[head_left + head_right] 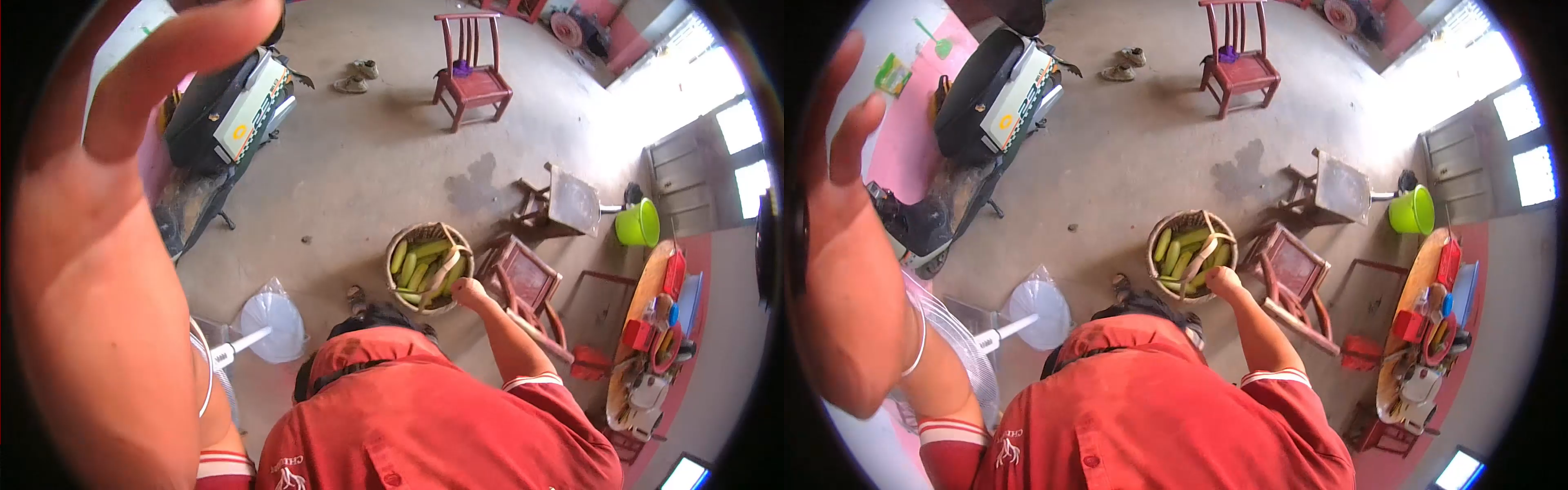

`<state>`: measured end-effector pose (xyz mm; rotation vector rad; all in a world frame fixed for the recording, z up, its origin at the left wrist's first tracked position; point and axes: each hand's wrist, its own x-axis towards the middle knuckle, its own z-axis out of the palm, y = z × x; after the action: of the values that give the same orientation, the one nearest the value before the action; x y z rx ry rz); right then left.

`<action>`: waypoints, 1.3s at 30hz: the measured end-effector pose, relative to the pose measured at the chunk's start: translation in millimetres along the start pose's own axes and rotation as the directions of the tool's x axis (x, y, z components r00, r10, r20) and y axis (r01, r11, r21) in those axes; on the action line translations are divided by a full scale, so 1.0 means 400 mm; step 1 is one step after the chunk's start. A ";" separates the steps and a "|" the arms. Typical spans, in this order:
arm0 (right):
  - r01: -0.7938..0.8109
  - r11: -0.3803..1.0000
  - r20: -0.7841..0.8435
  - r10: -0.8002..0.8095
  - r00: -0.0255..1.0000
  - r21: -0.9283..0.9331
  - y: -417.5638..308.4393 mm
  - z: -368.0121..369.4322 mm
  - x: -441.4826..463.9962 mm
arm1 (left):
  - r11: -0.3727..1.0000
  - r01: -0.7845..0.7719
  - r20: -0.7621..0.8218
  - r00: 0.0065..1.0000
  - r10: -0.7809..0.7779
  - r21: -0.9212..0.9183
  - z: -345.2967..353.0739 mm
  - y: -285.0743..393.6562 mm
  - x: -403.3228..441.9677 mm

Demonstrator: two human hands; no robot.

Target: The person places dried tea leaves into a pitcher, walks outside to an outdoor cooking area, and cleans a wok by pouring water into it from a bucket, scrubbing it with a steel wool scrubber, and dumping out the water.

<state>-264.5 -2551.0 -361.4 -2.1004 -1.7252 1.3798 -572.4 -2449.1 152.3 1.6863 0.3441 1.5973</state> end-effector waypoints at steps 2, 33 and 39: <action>0.028 0.979 0.132 -0.001 0.991 -0.200 -0.052 0.020 -0.008 | 0.999 0.035 0.053 0.998 -0.035 0.014 -0.064 -0.058 0.046; -0.066 0.988 -0.004 0.066 0.998 -0.140 -0.501 -1.020 1.150 | 0.245 0.322 0.234 0.074 -0.969 0.915 -0.582 -2.009 0.668; -0.330 0.941 0.042 0.328 0.944 0.072 -0.554 -1.181 1.433 | 0.064 0.068 0.070 -0.082 -0.994 0.996 -0.685 -2.328 0.929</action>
<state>-136.3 -1790.7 -283.3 -2.4172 -1.3443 1.5357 -478.7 -1489.6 -236.0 2.0355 1.3046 -0.7570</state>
